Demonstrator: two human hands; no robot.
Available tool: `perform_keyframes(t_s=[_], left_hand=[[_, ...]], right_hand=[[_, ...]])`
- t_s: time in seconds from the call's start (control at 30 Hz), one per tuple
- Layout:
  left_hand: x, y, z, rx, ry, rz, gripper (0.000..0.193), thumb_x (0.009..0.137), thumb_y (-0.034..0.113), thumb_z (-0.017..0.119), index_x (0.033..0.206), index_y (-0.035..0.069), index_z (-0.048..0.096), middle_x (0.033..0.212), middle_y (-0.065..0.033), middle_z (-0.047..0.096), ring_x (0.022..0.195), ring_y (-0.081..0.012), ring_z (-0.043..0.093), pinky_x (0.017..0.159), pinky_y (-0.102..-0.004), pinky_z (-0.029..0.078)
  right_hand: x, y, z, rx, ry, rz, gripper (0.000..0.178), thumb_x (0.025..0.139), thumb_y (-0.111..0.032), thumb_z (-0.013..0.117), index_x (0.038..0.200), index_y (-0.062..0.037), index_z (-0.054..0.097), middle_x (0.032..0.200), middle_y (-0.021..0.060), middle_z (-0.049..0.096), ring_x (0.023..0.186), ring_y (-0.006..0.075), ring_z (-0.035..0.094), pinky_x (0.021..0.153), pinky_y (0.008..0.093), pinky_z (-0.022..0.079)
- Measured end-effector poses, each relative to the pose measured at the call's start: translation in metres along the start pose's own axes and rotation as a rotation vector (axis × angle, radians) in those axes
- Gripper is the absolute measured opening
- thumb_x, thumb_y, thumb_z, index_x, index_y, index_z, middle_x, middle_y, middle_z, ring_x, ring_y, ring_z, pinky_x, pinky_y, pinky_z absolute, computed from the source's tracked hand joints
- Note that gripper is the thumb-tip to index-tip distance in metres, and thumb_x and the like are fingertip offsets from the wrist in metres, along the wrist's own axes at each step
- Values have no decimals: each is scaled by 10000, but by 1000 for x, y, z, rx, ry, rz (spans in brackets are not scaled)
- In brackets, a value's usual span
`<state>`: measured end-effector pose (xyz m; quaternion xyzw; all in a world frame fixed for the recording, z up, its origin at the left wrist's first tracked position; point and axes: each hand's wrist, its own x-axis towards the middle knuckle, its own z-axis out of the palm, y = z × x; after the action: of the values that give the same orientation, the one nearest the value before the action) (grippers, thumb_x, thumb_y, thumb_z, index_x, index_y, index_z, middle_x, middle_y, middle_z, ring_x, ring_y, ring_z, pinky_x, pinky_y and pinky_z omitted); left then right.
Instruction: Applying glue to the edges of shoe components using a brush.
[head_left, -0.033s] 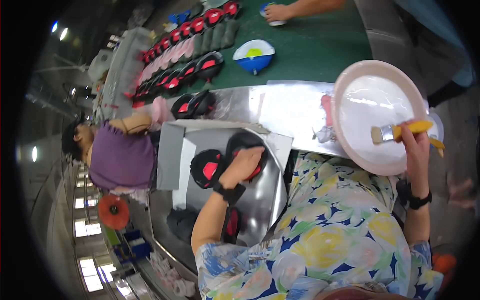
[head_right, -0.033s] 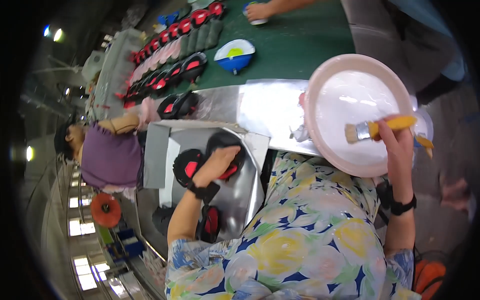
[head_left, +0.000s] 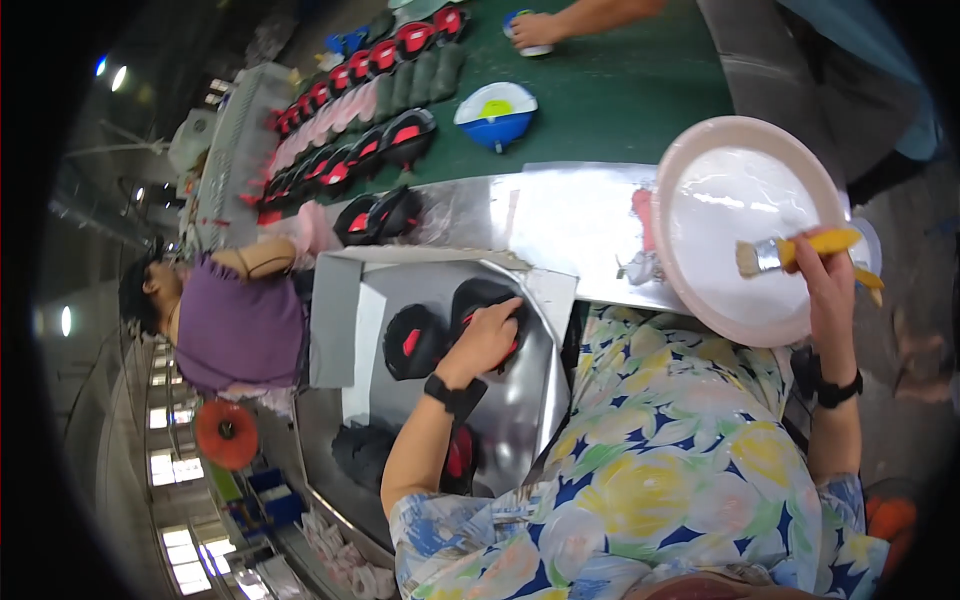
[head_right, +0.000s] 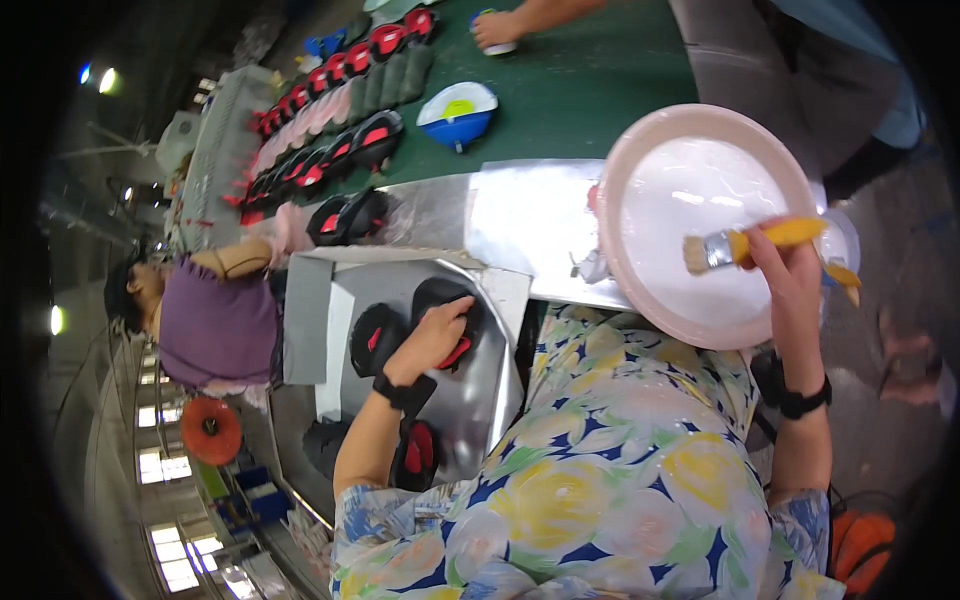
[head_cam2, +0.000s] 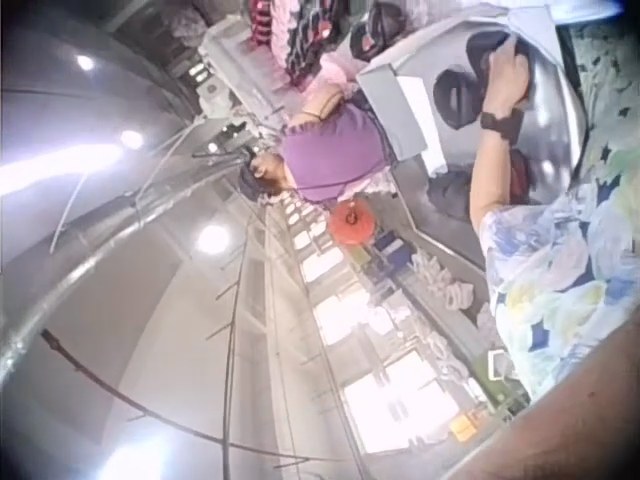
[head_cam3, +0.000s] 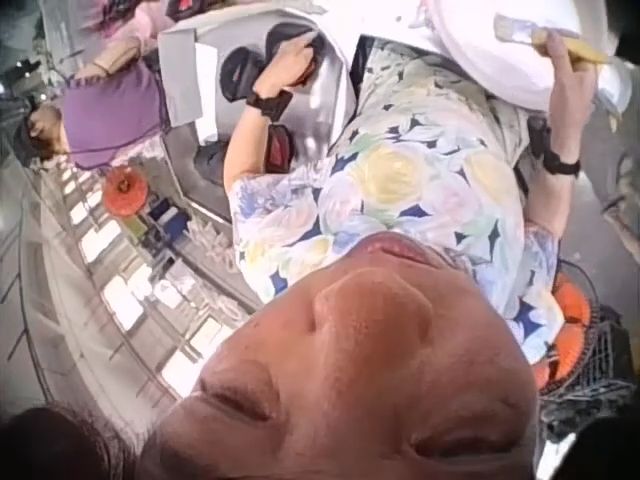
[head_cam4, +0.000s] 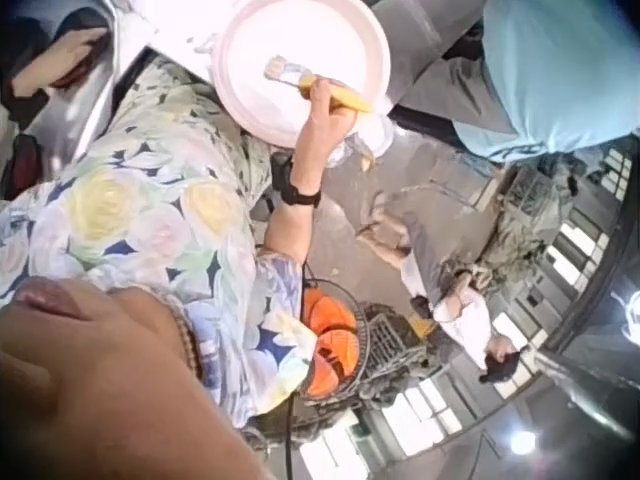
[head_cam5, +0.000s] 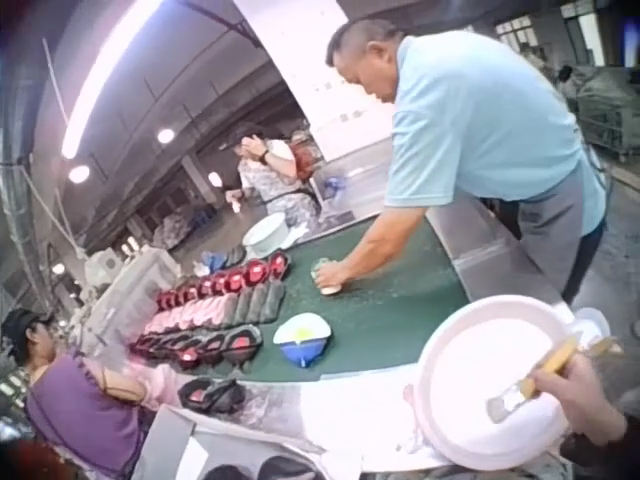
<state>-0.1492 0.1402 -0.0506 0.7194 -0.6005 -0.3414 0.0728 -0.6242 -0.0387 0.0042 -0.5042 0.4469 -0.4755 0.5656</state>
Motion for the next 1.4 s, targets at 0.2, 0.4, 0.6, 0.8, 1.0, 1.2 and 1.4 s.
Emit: perform_keyframes(t_s=[0.2, 0.4, 0.6, 0.8, 1.0, 1.2, 1.4], left_hand=[[-2, -13, -25, 297, 171, 154, 437, 782, -9, 615, 1211, 66, 649, 1171, -177, 644, 1081, -389, 588, 952, -452, 493], [-12, -39, -76, -349, 378, -87, 345, 860, 48, 626, 1202, 24, 655, 1061, -152, 692, 988, -303, 673, 876, -411, 533], [45, 7, -52, -267, 512, -20, 357, 862, 61, 632, 1216, 18, 641, 1083, -153, 686, 999, -298, 670, 881, -410, 532], [89, 46, -39, -224, 579, 68, 371, 865, 75, 638, 1230, 13, 628, 1104, -154, 680, 1010, -293, 666, 887, -409, 530], [131, 76, -60, -188, 608, 202, 386, 868, 88, 644, 1244, 7, 614, 1125, -155, 674, 1021, -289, 663, 892, -408, 529], [153, 127, -87, -148, 548, 443, 404, 870, 101, 650, 1258, 1, 601, 1147, -156, 668, 1032, -284, 660, 898, -407, 528], [176, 190, -86, -110, 560, 645, 422, 873, 114, 656, 1272, -5, 587, 1168, -157, 662, 1043, -280, 657, 904, -406, 526]], right_hand=[[19, -14, 23, -55, -81, -22, 211, 972, -184, 662, 1101, -43, 572, 988, 66, 632, 836, 106, 603, 773, 235, 495], [25, -2, 24, -280, -199, -130, 187, 965, -152, 658, 1090, -42, 572, 988, 58, 620, 863, 113, 625, 792, 229, 502], [38, -9, 52, -491, -238, -218, 155, 924, -92, 662, 1028, 1, 595, 879, 79, 645, 798, 137, 632, 754, 263, 502], [40, -19, 58, -947, -647, -347, 191, 854, -82, 701, 989, -3, 593, 908, 187, 662, 826, 352, 650, 786, 395, 515], [56, -28, 8, -749, -350, -333, 164, 866, -90, 692, 931, -4, 569, 832, 176, 627, 769, 351, 627, 698, 385, 489], [70, -54, 3, -453, -321, -444, 152, 909, -132, 697, 969, -24, 608, 881, 71, 658, 788, 174, 618, 744, 307, 491], [69, -84, 18, -288, -329, -613, 217, 886, -168, 700, 966, 2, 594, 835, 110, 642, 745, 244, 622, 691, 347, 481]])
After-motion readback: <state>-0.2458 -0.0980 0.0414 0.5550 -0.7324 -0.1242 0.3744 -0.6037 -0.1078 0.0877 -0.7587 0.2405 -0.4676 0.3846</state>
